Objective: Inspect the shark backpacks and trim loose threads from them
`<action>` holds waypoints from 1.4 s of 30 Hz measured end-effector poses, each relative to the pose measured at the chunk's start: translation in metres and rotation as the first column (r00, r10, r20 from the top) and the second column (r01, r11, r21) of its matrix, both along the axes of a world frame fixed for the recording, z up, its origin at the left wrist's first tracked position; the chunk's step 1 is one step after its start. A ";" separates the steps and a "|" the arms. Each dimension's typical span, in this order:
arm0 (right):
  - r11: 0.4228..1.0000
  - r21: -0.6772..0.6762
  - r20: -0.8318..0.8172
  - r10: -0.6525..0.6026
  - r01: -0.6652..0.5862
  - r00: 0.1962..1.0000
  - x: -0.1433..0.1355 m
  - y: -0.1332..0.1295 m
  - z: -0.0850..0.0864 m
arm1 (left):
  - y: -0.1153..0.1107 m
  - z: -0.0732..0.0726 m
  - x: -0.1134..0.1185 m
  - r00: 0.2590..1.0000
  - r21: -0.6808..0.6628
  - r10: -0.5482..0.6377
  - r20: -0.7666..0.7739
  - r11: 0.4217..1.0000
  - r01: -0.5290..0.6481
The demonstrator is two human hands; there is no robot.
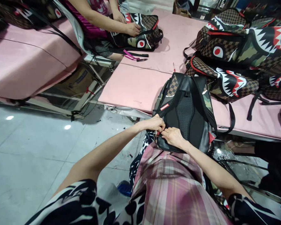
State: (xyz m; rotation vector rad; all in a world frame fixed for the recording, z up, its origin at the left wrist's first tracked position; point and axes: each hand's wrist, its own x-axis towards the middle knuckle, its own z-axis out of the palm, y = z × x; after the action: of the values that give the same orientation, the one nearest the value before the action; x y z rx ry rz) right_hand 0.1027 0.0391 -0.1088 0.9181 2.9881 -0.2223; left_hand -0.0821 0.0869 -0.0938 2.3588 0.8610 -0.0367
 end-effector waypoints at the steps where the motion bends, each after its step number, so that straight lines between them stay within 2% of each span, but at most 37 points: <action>1: 1.000 -0.019 -0.024 0.025 -0.025 0.999 0.000 0.001 -0.001 | 0.000 0.000 0.000 1.000 0.000 0.001 0.004 1.000 -0.001; 4: 0.971 -0.135 -0.141 0.178 -0.197 0.974 -0.001 -0.005 -0.003 | -0.001 0.001 0.000 1.000 0.001 0.012 0.015 1.000 -0.012; 6: 0.943 -0.228 -0.248 0.184 -0.242 0.951 -0.001 -0.012 -0.001 | -0.002 0.001 -0.001 1.000 -0.001 0.021 0.021 1.000 -0.021; 7: 0.947 -0.257 -0.288 0.115 -0.192 0.951 0.001 -0.016 0.000 | -0.002 0.000 -0.001 0.999 -0.003 0.024 0.025 1.000 -0.024; 10: 0.960 -0.265 -0.297 -0.167 0.087 0.940 0.009 -0.024 0.003 | 0.000 -0.002 -0.001 0.999 -0.010 0.025 0.038 1.000 -0.025; 11: 0.959 -0.236 -0.264 -0.215 0.153 0.940 0.012 -0.026 0.003 | 0.000 -0.003 0.000 0.999 -0.014 0.024 0.040 1.000 -0.023; 13: 0.964 -0.166 -0.165 -0.236 0.208 0.958 0.014 -0.029 0.003 | 0.002 -0.004 0.001 0.999 -0.024 0.021 0.039 1.000 -0.020; 17: 0.991 -0.034 -0.007 -0.133 0.133 0.991 0.000 -0.030 0.001 | 0.003 -0.005 0.001 0.999 -0.030 0.024 0.035 0.999 -0.023; 20: 0.998 0.001 0.066 -0.062 0.062 0.996 -0.017 -0.028 0.002 | 0.002 -0.005 0.000 0.999 -0.017 0.033 0.041 0.999 -0.032; 26: 0.998 0.023 0.194 -0.055 0.051 0.979 -0.037 -0.028 0.003 | -0.004 -0.002 -0.003 0.996 0.027 0.057 0.071 0.998 -0.059; 28: 0.997 -0.010 0.177 -0.068 0.071 0.982 -0.032 -0.035 0.004 | -0.012 -0.002 -0.011 0.991 0.049 0.074 0.109 0.996 -0.080; 30: 0.992 -0.119 0.101 -0.037 0.050 0.994 -0.020 -0.045 0.005 | -0.025 -0.006 -0.024 0.973 0.087 0.119 0.196 0.987 -0.139; 32: 0.971 -0.237 0.000 -0.038 0.037 0.999 -0.006 -0.053 0.006 | -0.039 -0.016 -0.038 0.931 0.118 0.202 0.305 0.962 -0.247; 34: 0.956 -0.270 -0.042 -0.130 0.114 0.991 0.005 -0.054 0.008 | -0.050 -0.029 -0.048 0.880 0.121 0.288 0.377 0.927 -0.355; 36: 0.945 -0.184 -0.019 -0.279 0.271 0.960 0.010 -0.048 0.010 | -0.057 -0.040 -0.052 0.851 0.110 0.332 0.407 0.907 -0.406; 38: 0.935 -0.061 -0.018 -0.351 0.349 0.936 0.008 -0.039 0.012 | -0.059 -0.048 -0.053 0.844 0.106 0.335 0.418 0.905 -0.412; 40: 0.946 0.027 -0.049 -0.321 0.323 0.946 0.003 -0.032 0.013 | -0.059 -0.051 -0.052 0.838 0.098 0.338 0.429 0.904 -0.415; 42: 0.967 0.075 -0.065 -0.240 0.244 0.969 -0.002 -0.030 0.012 | -0.059 -0.052 -0.051 0.822 0.085 0.354 0.446 0.897 -0.433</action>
State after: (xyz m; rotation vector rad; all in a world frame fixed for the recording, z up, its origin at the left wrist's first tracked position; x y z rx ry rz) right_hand 0.1007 0.0090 -0.0964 1.3083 2.9481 -0.1283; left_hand -0.1335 0.0282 -0.1456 2.1718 1.1477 0.7291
